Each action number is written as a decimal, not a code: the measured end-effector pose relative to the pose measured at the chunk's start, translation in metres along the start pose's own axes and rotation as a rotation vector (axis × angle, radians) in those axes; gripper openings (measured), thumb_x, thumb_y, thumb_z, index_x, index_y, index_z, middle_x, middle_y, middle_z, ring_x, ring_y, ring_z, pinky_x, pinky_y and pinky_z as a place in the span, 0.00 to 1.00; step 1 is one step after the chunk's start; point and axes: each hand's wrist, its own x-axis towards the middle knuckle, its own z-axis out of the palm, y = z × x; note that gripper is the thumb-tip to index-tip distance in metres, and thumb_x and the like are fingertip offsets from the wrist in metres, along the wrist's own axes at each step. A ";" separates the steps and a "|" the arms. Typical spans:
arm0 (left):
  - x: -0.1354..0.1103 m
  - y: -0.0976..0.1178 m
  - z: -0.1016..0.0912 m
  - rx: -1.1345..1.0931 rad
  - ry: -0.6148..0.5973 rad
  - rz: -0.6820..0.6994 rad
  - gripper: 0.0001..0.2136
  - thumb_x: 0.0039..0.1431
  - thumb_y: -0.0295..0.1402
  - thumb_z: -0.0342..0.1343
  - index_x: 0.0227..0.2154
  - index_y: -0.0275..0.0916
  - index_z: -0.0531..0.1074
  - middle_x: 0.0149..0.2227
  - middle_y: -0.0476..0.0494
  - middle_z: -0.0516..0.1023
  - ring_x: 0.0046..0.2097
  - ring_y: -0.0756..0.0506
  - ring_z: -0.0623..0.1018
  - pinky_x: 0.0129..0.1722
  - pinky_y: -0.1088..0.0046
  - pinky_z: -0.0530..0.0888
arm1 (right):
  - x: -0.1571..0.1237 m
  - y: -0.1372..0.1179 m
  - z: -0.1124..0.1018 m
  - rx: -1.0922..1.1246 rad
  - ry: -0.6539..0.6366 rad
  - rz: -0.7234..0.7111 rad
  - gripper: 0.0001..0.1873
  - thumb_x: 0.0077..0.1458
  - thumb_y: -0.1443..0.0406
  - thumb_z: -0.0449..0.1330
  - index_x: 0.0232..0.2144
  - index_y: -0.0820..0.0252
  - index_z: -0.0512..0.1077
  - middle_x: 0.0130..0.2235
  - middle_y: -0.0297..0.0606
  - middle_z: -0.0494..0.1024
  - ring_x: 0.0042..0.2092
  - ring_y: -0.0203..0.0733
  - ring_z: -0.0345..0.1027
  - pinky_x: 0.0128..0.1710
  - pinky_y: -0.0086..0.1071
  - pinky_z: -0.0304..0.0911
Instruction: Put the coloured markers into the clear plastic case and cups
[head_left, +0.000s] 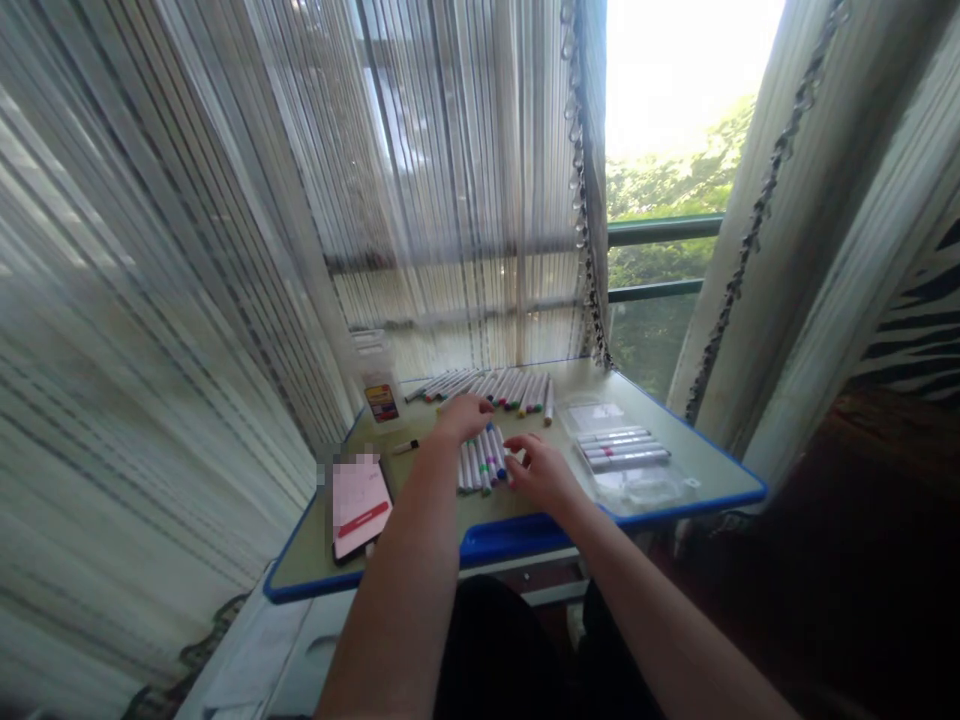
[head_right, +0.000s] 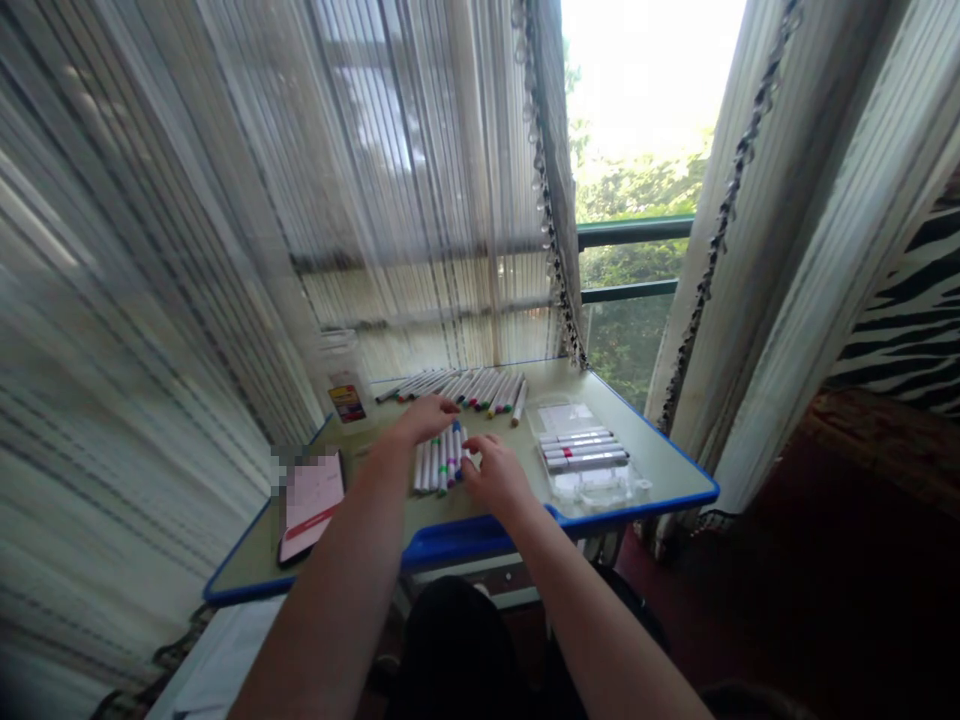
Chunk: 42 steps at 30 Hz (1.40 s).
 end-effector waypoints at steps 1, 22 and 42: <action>-0.001 0.001 0.003 0.013 -0.013 -0.006 0.13 0.52 0.30 0.53 0.39 0.37 0.78 0.42 0.39 0.79 0.43 0.43 0.77 0.43 0.72 0.70 | -0.002 0.002 0.002 -0.026 -0.038 -0.003 0.11 0.50 0.68 0.55 0.36 0.62 0.75 0.37 0.40 0.74 0.30 0.35 0.66 0.34 0.30 0.62; 0.002 0.014 0.013 -0.540 0.179 -0.088 0.11 0.50 0.24 0.55 0.38 0.34 0.75 0.39 0.40 0.78 0.40 0.46 0.76 0.41 0.70 0.73 | -0.007 0.015 -0.001 0.181 0.026 0.157 0.24 0.47 0.74 0.53 0.49 0.61 0.63 0.41 0.42 0.76 0.30 0.35 0.70 0.31 0.29 0.65; 0.001 0.022 0.005 -1.356 0.188 -0.225 0.08 0.46 0.17 0.56 0.31 0.31 0.72 0.29 0.44 0.78 0.30 0.50 0.78 0.39 0.69 0.77 | -0.004 0.013 -0.003 0.170 0.043 0.219 0.17 0.48 0.71 0.55 0.43 0.62 0.67 0.32 0.36 0.75 0.30 0.36 0.69 0.34 0.31 0.64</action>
